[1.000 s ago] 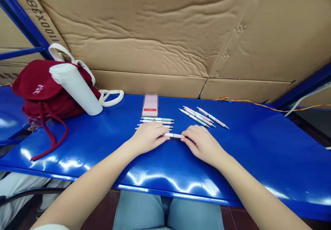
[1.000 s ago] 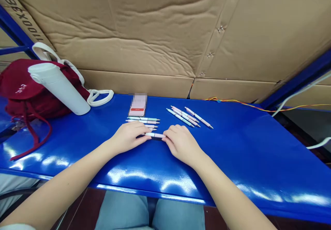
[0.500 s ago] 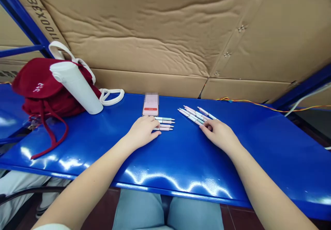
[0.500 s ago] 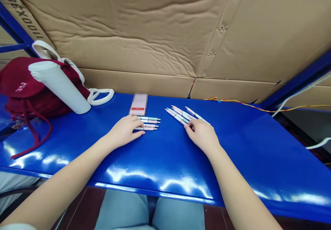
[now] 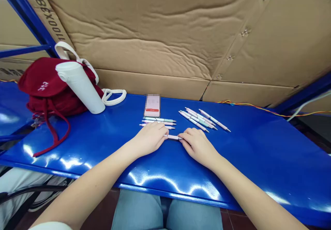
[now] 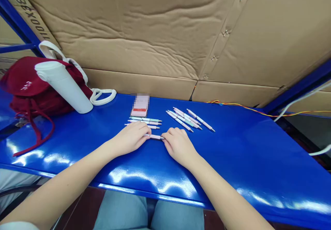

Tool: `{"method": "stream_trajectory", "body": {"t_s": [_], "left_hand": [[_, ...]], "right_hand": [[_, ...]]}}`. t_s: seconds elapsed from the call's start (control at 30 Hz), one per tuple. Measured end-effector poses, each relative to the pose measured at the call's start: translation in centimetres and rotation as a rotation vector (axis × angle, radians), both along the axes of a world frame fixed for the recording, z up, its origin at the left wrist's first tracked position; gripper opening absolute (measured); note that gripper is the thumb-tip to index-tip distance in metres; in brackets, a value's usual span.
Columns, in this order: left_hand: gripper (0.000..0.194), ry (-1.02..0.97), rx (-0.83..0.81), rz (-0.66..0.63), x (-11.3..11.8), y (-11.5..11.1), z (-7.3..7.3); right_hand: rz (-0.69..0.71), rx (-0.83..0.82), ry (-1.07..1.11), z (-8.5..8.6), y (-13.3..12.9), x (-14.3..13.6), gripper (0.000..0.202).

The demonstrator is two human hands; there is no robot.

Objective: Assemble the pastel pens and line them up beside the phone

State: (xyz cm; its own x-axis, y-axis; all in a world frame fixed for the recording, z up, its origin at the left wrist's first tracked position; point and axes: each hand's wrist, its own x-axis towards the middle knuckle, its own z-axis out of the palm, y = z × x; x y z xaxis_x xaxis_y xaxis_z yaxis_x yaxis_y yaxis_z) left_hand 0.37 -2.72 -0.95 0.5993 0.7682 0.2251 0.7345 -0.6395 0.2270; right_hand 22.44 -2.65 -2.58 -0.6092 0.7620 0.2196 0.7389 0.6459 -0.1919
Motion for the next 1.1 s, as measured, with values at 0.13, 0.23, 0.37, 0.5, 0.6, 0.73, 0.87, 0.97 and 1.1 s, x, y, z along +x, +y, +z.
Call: {"method": "stream_trajectory", "body": {"t_s": [0.13, 0.23, 0.37, 0.5, 0.6, 0.73, 0.87, 0.97, 1.1], "left_hand": [[0.016, -0.012, -0.027, -0.02, 0.5, -0.6, 0.5], [0.019, 0.013, -0.03, -0.026, 0.5, -0.6, 0.5], [0.023, 0.045, 0.019, -0.046, 0.5, -0.6, 0.4], [0.024, 0.095, 0.059, -0.042, 0.7, -0.8, 0.3], [0.03, 0.13, 0.082, -0.025, 0.8, -0.8, 0.0], [0.036, 0.129, 0.081, -0.025, 0.7, -0.9, -0.3], [0.038, 0.128, 0.024, -0.031, 0.7, -0.9, -0.4], [0.039, 0.117, -0.032, -0.055, 0.8, -0.8, -0.3], [0.033, 0.035, -0.094, -0.041, 0.8, -0.7, 0.2]], "right_hand": [[0.031, -0.029, 0.037, 0.7, -0.2, 0.2, 0.022], [0.048, -0.054, 0.098, 1.3, -0.3, 0.2, 0.024], [0.068, -0.082, 0.112, 1.2, -0.2, 0.3, 0.029], [0.078, -0.085, 0.117, 0.4, -0.2, 0.1, 0.025], [0.094, -0.064, 0.122, 0.2, -0.5, -0.3, 0.024], [0.115, 0.005, 0.091, 0.1, -0.9, -0.7, 0.024], [0.117, 0.08, 0.036, -0.3, -0.9, -0.7, 0.027], [0.13, 0.135, -0.002, -0.4, -0.9, -0.7, 0.029], [0.127, 0.145, 0.064, 0.0, -0.9, -0.6, 0.025]]}}
